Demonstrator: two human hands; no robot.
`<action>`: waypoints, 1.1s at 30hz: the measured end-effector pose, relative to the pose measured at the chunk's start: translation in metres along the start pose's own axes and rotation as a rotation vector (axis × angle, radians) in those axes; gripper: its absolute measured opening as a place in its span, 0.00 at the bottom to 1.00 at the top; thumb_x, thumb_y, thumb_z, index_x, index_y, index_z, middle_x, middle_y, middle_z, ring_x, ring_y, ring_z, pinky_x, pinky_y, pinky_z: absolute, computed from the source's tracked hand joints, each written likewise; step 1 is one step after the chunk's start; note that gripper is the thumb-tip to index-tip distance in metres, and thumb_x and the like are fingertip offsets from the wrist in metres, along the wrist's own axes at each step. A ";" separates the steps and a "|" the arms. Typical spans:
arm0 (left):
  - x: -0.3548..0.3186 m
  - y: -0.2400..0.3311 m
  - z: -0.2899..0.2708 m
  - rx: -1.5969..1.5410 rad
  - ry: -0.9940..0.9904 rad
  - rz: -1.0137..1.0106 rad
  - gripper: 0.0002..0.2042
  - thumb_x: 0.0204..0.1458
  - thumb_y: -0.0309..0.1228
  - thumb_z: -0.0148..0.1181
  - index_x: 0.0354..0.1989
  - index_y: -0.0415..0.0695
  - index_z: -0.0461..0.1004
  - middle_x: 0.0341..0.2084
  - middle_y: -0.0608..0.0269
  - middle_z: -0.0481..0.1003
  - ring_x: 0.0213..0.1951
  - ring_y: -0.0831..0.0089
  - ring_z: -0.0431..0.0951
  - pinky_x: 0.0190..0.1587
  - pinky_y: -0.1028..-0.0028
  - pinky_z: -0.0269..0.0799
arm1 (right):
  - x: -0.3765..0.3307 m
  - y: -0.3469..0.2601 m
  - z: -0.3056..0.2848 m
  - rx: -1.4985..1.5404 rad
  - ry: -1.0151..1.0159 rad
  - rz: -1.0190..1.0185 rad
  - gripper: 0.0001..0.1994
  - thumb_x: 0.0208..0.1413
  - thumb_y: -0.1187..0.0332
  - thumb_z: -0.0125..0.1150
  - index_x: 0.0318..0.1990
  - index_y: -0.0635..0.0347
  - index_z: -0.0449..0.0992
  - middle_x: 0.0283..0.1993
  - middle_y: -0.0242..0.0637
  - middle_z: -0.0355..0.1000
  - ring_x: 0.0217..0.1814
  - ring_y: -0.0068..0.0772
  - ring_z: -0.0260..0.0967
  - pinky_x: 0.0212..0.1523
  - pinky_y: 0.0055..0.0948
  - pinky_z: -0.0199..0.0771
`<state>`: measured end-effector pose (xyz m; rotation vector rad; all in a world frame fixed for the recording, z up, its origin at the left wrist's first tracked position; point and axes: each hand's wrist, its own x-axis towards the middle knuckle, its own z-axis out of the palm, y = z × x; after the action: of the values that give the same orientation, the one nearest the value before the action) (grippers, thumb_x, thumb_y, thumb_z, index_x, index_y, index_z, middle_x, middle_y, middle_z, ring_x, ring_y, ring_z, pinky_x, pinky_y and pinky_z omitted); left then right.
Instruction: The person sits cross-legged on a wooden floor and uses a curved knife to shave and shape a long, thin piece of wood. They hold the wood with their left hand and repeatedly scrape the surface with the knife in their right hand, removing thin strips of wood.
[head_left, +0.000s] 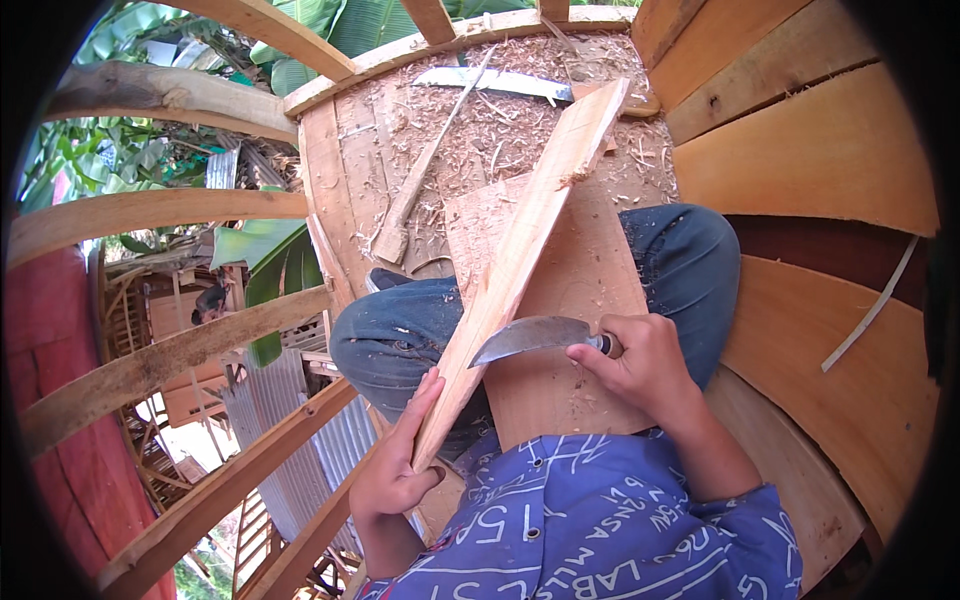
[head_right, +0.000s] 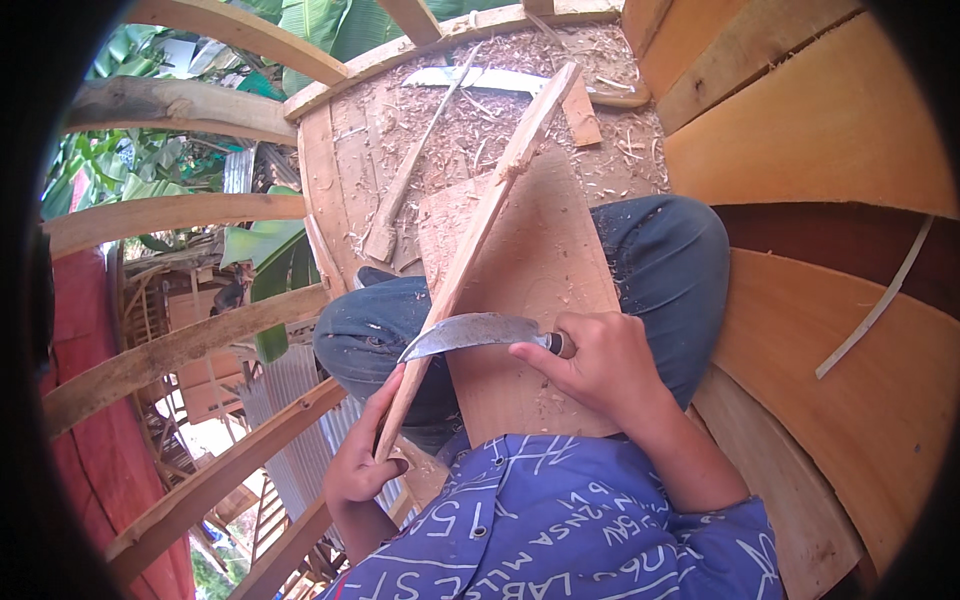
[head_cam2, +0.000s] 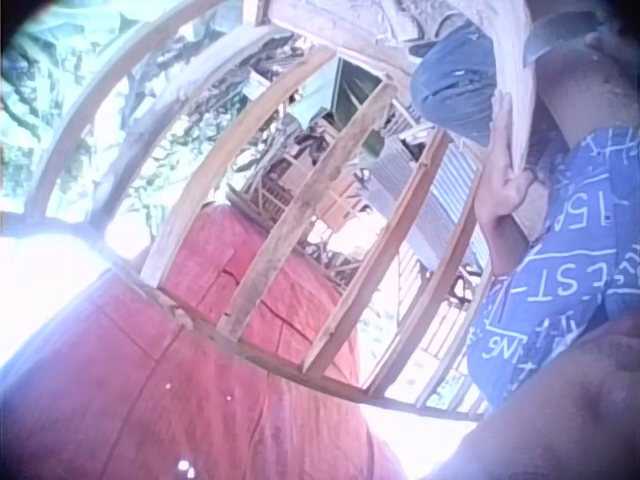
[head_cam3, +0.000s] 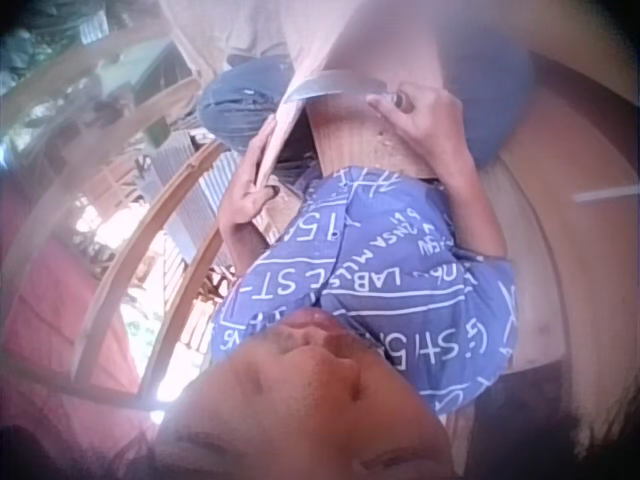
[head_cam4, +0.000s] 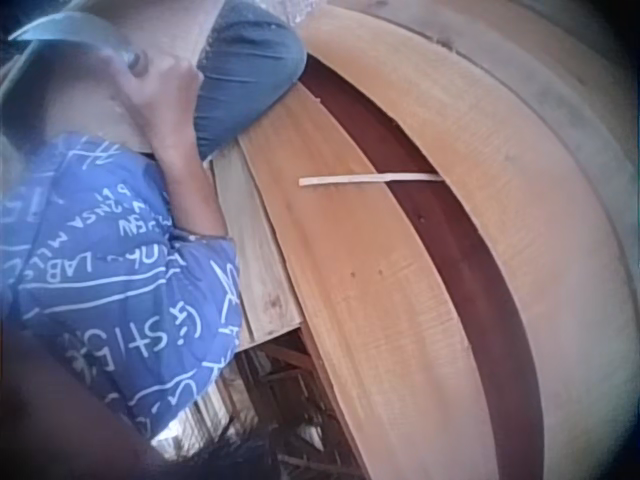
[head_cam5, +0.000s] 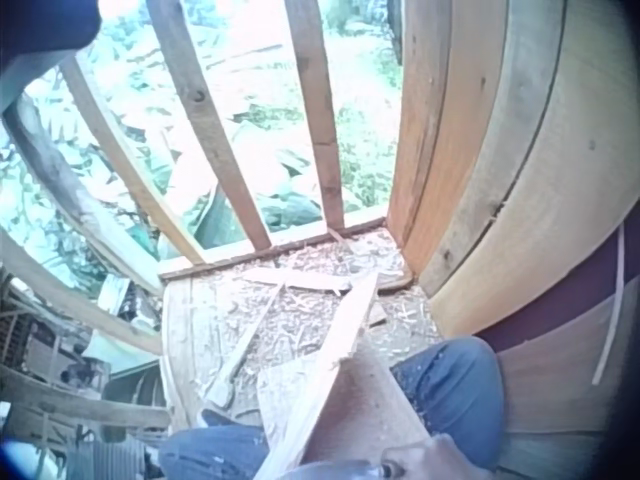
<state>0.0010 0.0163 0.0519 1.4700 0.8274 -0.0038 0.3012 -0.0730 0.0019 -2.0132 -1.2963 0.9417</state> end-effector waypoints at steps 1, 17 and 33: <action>0.000 0.000 0.000 -0.006 0.001 -0.002 0.48 0.26 0.20 0.52 0.69 0.35 0.51 0.70 0.37 0.46 0.74 0.52 0.40 0.71 0.63 0.33 | 0.001 -0.002 0.000 0.005 0.000 0.001 0.28 0.49 0.43 0.66 0.17 0.64 0.74 0.13 0.45 0.68 0.18 0.47 0.72 0.22 0.39 0.70; 0.004 0.006 0.007 -0.007 0.043 -0.047 0.47 0.27 0.20 0.53 0.69 0.36 0.52 0.70 0.38 0.48 0.74 0.51 0.41 0.71 0.63 0.34 | 0.005 -0.003 -0.003 -0.063 0.011 0.056 0.29 0.50 0.42 0.64 0.19 0.65 0.76 0.15 0.48 0.69 0.19 0.49 0.72 0.23 0.41 0.71; 0.009 0.011 0.041 0.282 0.193 -0.155 0.45 0.29 0.23 0.57 0.67 0.44 0.59 0.70 0.38 0.49 0.72 0.42 0.43 0.70 0.46 0.31 | -0.020 -0.001 -0.024 -0.315 -0.044 0.158 0.34 0.45 0.35 0.63 0.16 0.65 0.75 0.12 0.46 0.68 0.17 0.46 0.71 0.20 0.39 0.70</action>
<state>0.0326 -0.0138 0.0524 1.6849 1.1323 -0.0994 0.3137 -0.0929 0.0219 -2.3766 -1.3972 0.9012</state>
